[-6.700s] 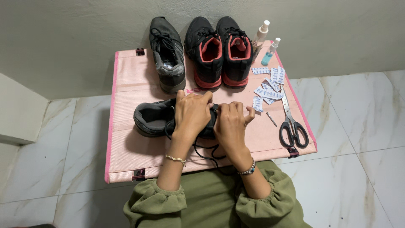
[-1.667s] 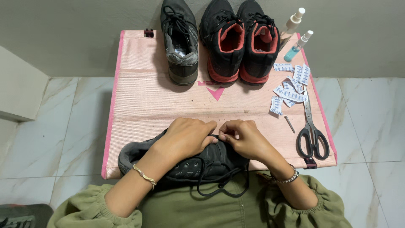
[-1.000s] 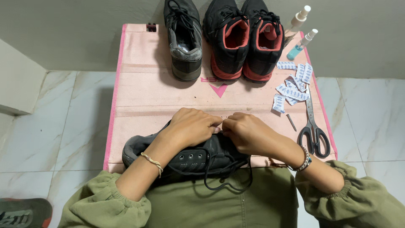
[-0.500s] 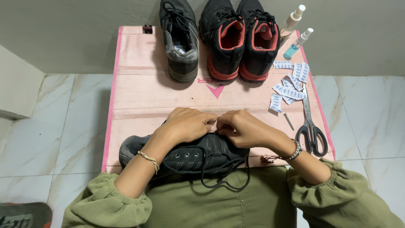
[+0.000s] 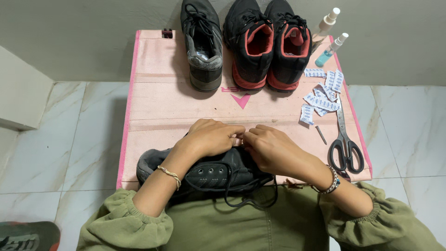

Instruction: The person laces a black sneaker by threading the laces through the eyelets and adjusting them. They work on one shoe at a time on a pink mat.

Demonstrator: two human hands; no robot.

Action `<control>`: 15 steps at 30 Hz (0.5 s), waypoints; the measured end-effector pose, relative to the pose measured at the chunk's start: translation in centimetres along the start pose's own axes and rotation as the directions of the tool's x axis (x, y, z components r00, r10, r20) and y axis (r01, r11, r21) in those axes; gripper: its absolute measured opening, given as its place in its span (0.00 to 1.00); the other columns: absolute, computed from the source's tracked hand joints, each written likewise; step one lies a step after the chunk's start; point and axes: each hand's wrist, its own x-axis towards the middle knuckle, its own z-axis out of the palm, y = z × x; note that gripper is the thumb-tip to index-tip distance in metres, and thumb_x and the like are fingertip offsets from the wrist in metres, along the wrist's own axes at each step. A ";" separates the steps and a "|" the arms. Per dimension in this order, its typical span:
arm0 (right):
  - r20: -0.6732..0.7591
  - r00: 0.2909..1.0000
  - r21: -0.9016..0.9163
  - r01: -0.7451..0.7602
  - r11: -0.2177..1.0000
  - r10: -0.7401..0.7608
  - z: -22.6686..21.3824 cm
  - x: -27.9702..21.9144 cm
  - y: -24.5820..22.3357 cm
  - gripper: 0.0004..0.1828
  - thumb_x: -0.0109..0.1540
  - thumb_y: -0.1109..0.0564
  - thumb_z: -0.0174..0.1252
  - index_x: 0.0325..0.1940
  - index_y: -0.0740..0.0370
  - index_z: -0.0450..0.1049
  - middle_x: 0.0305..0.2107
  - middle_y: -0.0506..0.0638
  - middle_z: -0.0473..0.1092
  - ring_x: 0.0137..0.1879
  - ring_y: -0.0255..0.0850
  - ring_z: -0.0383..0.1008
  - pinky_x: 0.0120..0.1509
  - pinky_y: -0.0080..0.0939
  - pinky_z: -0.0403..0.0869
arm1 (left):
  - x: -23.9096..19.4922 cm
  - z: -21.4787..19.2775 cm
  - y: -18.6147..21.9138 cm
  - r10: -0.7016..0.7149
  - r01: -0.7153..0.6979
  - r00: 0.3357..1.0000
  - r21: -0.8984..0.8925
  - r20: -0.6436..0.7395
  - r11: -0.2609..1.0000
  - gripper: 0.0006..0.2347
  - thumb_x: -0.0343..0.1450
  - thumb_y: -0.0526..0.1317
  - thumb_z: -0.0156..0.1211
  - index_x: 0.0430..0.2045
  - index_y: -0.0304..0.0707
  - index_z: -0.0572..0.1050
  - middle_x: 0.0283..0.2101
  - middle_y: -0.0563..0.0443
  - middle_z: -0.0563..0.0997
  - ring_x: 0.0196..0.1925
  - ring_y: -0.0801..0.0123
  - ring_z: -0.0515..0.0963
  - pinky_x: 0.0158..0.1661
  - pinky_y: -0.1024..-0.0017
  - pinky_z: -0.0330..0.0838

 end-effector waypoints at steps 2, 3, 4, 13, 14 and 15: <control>-0.012 1.000 -0.066 0.014 0.998 -0.015 1.1 -0.2 0.7 0.02 0.51 0.60 0.49 0.24 0.61 0.64 0.19 0.52 0.64 0.32 0.49 0.67 0.36 0.42 0.67 | 0.3 0.1 -0.3 0.000 0.000 1.000 -0.002 0.010 1.000 0.10 0.66 0.50 0.40 0.33 0.56 0.70 0.34 0.43 0.77 0.45 0.48 0.73 0.46 0.59 0.62; -0.028 0.999 -0.130 0.027 0.991 -0.031 1.7 -0.3 1.0 0.02 0.52 0.60 0.48 0.25 0.60 0.64 0.19 0.51 0.63 0.32 0.49 0.66 0.36 0.41 0.66 | 0.5 0.1 -0.4 -0.001 0.001 1.000 0.001 0.021 1.000 0.10 0.66 0.50 0.40 0.33 0.56 0.70 0.34 0.43 0.77 0.45 0.49 0.73 0.46 0.59 0.62; -0.027 0.999 -0.130 0.024 0.991 -0.028 1.5 -0.2 1.0 0.02 0.52 0.60 0.48 0.25 0.60 0.64 0.19 0.51 0.63 0.32 0.49 0.66 0.36 0.41 0.66 | 0.6 0.2 -0.4 0.002 -0.002 1.000 0.000 0.022 1.000 0.10 0.66 0.50 0.40 0.33 0.56 0.70 0.34 0.43 0.77 0.45 0.49 0.73 0.46 0.59 0.62; 0.064 0.997 0.294 -0.055 0.954 0.038 0.7 0.2 1.6 0.04 0.52 0.61 0.49 0.28 0.65 0.64 0.21 0.57 0.64 0.36 0.54 0.67 0.39 0.47 0.67 | 1.3 0.5 -0.7 -0.017 0.016 0.997 0.009 0.076 1.000 0.11 0.65 0.52 0.39 0.31 0.55 0.67 0.34 0.42 0.76 0.45 0.49 0.73 0.46 0.59 0.61; 0.064 0.997 0.281 -0.056 0.958 0.040 0.5 0.1 1.5 0.03 0.52 0.61 0.49 0.28 0.65 0.65 0.21 0.56 0.65 0.35 0.53 0.67 0.39 0.46 0.68 | 1.4 0.6 -0.7 -0.020 0.020 0.996 -0.005 0.089 1.000 0.12 0.64 0.53 0.39 0.31 0.54 0.67 0.34 0.43 0.76 0.45 0.48 0.72 0.45 0.59 0.61; 0.063 0.997 0.270 -0.057 0.961 0.041 0.4 0.0 1.4 0.03 0.52 0.61 0.49 0.28 0.64 0.65 0.21 0.55 0.65 0.35 0.51 0.68 0.39 0.44 0.68 | 1.4 0.7 -0.8 -0.024 0.026 0.994 -0.018 0.104 0.999 0.13 0.63 0.54 0.39 0.31 0.53 0.67 0.34 0.43 0.76 0.45 0.48 0.72 0.45 0.58 0.60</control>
